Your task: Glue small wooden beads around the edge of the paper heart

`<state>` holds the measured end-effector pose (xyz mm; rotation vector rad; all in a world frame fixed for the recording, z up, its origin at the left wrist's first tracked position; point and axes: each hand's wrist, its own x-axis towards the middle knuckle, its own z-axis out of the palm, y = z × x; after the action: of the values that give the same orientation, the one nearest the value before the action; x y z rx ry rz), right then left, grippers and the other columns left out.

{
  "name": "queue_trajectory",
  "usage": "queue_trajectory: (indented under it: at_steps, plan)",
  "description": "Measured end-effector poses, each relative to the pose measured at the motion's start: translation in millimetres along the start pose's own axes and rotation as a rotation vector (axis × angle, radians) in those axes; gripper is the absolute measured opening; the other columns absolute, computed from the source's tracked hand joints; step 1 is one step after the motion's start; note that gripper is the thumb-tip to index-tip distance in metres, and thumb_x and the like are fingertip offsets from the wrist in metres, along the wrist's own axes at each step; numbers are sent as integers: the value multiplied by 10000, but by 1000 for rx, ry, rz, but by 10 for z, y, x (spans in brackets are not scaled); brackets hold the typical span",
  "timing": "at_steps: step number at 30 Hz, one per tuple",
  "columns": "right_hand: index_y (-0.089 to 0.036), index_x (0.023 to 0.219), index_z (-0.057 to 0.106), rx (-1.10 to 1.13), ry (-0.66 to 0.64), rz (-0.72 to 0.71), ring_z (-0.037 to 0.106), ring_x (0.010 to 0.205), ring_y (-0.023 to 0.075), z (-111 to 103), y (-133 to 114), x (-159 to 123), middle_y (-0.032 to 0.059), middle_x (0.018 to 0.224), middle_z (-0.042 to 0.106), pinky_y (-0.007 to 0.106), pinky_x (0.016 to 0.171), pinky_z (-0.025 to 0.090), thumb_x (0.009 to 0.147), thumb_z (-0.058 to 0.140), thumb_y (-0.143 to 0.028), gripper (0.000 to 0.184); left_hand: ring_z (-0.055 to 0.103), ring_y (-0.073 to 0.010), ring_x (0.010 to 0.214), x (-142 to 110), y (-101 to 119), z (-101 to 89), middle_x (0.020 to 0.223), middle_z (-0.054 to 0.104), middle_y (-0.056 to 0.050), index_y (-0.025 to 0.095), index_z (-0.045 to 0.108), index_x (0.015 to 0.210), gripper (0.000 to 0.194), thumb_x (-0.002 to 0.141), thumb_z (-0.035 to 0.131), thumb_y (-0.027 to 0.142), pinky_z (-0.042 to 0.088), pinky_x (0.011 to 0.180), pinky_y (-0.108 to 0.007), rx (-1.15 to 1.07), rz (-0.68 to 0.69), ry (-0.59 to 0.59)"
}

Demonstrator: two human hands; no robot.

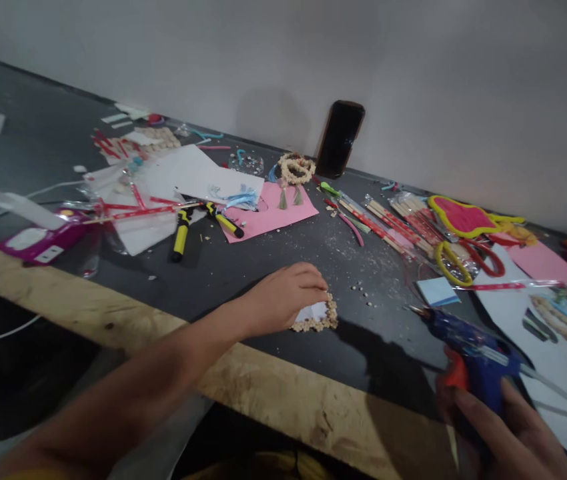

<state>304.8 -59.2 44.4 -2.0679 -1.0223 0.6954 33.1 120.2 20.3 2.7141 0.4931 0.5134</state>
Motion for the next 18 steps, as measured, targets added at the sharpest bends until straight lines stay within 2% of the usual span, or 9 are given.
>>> queue_trajectory:
  at_steps: [2,4,7,11,18]
  plan:
    - [-237,1101,535,135,-67,71,680,705,224,104,-105,11,40,821,714,287,557,544,790,567,-500,408,435,-230,1186,-4,-3,18,1201,603,-79,141,586,1149,501,693,464,-28,379,1031,-393,45,1,-33]
    - [-248,1027,569,149,-90,2,665,771,199,202,-205,49,24,862,700,258,636,536,779,589,-493,349,407,-233,1222,-10,-10,39,1242,587,-68,148,565,1182,516,706,470,-26,367,1044,-386,77,-9,-61]
    - [-231,913,577,13,-116,-141,629,708,166,301,-241,132,9,792,669,236,618,511,776,595,-480,285,397,-229,1239,-17,-20,59,1275,574,-42,170,540,1219,528,734,460,-23,359,1050,-385,111,-18,-91]
    - [-214,985,565,-160,-178,-298,600,706,162,349,-135,246,21,814,646,248,610,495,806,544,-474,317,402,-238,1235,-10,-23,57,1282,573,-39,165,534,1229,504,763,456,-9,379,1032,-397,129,-15,-107]
    - [-216,971,575,-243,-187,-385,561,623,151,372,-185,295,11,710,596,248,573,488,818,529,-449,283,414,-234,1223,1,-16,46,1276,573,-63,144,543,1219,479,769,472,-3,403,1010,-386,101,-21,-113]
